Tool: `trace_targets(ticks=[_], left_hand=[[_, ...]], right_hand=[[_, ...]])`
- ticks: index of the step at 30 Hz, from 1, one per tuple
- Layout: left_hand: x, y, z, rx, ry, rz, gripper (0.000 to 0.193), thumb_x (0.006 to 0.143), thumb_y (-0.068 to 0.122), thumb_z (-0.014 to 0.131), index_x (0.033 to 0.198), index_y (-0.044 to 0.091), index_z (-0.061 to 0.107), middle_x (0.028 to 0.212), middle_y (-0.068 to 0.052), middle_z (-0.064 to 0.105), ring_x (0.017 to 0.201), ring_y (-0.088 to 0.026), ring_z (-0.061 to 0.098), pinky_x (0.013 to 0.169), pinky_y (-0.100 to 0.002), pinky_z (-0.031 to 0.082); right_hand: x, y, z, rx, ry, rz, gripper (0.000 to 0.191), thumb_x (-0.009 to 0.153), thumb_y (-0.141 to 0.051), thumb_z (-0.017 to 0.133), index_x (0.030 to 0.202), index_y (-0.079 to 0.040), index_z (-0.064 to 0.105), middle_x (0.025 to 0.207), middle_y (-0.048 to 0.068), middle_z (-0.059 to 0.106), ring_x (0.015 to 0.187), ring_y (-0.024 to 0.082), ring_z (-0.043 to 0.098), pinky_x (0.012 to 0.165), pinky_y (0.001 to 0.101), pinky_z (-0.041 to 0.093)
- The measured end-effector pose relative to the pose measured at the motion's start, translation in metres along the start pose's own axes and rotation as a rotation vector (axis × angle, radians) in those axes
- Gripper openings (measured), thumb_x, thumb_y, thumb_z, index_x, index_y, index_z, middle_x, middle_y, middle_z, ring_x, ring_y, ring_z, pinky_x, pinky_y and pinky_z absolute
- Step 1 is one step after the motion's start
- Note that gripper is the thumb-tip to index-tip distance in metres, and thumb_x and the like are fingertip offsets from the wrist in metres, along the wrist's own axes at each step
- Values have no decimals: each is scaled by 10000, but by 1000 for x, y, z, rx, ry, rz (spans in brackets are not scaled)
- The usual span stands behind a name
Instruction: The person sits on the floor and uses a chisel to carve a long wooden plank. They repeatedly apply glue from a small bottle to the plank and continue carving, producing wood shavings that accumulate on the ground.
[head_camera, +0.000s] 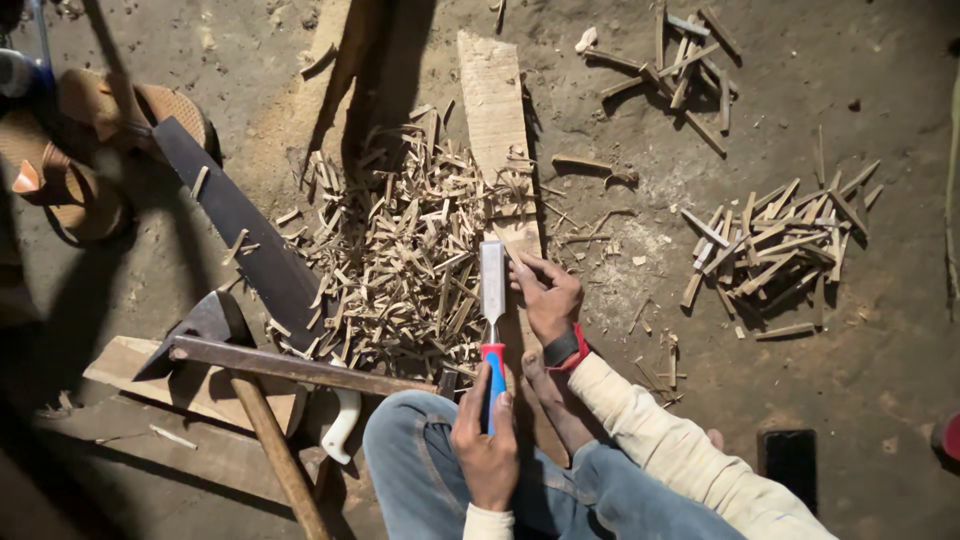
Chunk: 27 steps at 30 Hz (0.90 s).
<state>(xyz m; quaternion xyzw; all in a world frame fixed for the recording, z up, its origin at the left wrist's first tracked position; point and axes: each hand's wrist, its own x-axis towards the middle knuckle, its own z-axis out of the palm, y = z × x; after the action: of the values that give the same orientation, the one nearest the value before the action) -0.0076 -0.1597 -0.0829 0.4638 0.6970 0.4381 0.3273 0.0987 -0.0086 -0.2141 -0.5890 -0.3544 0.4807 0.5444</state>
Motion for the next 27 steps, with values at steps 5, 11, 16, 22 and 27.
trace_targets(ticks=[5, 11, 16, 22, 27], left_hand=[[2, 2, 4, 10, 2, 78, 392, 943, 67, 620, 1330, 13, 651, 1096, -185, 740, 943, -292, 735, 861, -397, 549], [5, 5, -1, 131, -39, -20, 410, 918, 100, 653, 1321, 24, 661, 971, -180, 723, 846, -312, 714, 779, -407, 551], [2, 11, -5, 191, -66, -34, 397, 913, 103, 664, 1303, 33, 673, 938, -183, 713, 835, -332, 707, 759, -419, 549], [21, 23, 12, 221, -7, 52, 355, 930, 102, 660, 1278, 39, 686, 1016, -198, 743, 895, -338, 725, 790, -415, 562], [24, 32, 14, 216, -12, 16, 353, 924, 99, 661, 1269, 33, 694, 1015, -211, 745, 896, -359, 720, 778, -430, 556]], right_hand=[[-8, 10, 5, -210, 34, -172, 195, 906, -84, 759, 1074, 7, 799, 926, 67, 790, 784, 64, 669, 709, 200, 535], [-8, 13, 14, -95, 92, 77, 198, 912, -72, 767, 1093, 6, 793, 857, 68, 747, 714, 65, 609, 643, 210, 494], [-8, 6, 9, -47, 112, 111, 198, 900, -59, 723, 1080, -4, 783, 949, 50, 792, 768, 75, 707, 708, 223, 578], [-9, 6, 12, -156, 164, 43, 197, 907, -64, 732, 1083, 3, 792, 954, 90, 799, 802, 106, 725, 740, 241, 582], [-10, 9, 11, -172, 161, -46, 199, 907, -64, 724, 1074, 33, 775, 956, 89, 795, 830, 116, 728, 764, 243, 585]])
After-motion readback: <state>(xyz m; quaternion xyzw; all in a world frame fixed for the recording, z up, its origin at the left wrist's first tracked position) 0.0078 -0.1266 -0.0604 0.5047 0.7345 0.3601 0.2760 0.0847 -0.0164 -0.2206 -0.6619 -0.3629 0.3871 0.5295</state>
